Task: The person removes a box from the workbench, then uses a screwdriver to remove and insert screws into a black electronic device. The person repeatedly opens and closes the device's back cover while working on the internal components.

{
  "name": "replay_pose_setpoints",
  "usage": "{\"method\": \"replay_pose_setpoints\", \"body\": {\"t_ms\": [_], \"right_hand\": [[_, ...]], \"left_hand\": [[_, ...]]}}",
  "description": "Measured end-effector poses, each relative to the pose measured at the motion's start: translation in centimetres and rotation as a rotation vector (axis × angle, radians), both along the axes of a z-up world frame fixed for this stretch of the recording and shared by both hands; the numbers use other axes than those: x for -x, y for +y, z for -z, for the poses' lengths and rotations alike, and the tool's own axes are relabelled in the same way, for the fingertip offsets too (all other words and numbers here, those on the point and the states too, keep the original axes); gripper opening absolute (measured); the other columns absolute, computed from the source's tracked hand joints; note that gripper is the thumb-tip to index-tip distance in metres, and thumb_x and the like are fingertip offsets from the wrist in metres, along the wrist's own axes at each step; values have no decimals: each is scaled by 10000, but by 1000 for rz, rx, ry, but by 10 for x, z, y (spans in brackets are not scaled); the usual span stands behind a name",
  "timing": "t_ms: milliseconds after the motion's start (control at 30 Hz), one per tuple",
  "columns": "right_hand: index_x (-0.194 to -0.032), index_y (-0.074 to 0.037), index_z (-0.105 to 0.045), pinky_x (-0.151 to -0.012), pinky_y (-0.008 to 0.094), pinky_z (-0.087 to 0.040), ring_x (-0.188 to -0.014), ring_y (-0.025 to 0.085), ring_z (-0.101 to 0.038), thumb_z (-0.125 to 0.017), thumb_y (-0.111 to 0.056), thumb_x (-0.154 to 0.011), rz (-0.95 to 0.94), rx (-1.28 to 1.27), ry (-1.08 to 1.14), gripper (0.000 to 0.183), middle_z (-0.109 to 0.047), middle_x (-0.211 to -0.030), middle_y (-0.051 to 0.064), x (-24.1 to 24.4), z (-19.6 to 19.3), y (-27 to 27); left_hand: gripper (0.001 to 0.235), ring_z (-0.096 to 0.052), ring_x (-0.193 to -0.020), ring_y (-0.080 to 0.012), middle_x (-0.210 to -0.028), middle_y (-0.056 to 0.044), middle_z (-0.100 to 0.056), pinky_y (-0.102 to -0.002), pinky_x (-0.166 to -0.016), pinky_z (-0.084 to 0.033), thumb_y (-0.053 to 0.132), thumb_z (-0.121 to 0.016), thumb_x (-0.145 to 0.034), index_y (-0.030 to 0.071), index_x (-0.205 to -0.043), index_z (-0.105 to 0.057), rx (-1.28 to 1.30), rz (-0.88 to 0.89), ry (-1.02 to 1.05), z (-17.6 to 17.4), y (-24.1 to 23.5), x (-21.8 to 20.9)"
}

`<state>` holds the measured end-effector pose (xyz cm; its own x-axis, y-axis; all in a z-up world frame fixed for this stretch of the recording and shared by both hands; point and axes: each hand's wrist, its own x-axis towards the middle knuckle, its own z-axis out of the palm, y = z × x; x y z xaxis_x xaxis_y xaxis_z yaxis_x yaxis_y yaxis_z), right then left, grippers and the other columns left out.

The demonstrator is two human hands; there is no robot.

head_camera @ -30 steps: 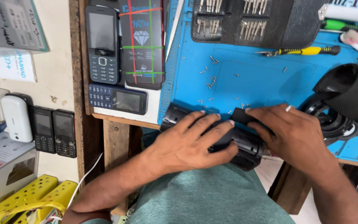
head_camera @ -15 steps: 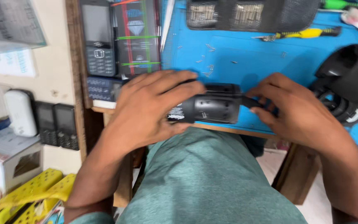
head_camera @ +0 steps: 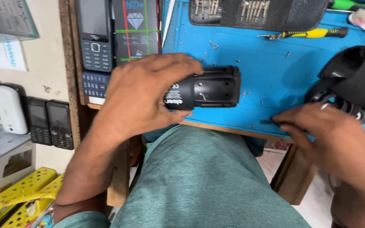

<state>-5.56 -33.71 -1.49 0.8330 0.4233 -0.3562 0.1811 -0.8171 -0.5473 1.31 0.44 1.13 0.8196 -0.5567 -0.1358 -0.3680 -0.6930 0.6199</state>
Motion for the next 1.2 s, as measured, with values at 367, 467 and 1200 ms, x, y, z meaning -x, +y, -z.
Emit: {"method": "replay_pose_setpoints", "body": {"t_ms": [367,467,1200], "right_hand": [[-1086,-146,-765,-722,362,-563,-856,238,-676,-738,-110,-753,-125,106,-65,336,-733,-976,17,24,16,16],[-1058,-137,-762,-789,361,-566,-918,244,-677,-750,-129,-837,-147,75,-208,221,-718,-974,30,20,21,24],[-1139,-90,-752,-792,401,-570,-896,296,-694,-795,-92,-851,-54,-253,-216,291,-729,-1018,112,-2,40,89]], "left_hand": [[728,-723,-1054,-291,-1220,-30,-725,-424,-853,-579,277,-965,-636,155,-1280,-647,26,-128,-70,-4,8,1],[754,-733,-988,-278,-1151,-30,-736,-426,-813,-576,283,-976,-602,171,-1274,-653,-3,-170,-26,-4,11,3],[785,-721,-1023,-341,-1144,-88,-736,-451,-857,-564,281,-996,-592,152,-1276,-632,64,-233,-119,-2,38,6]]}}
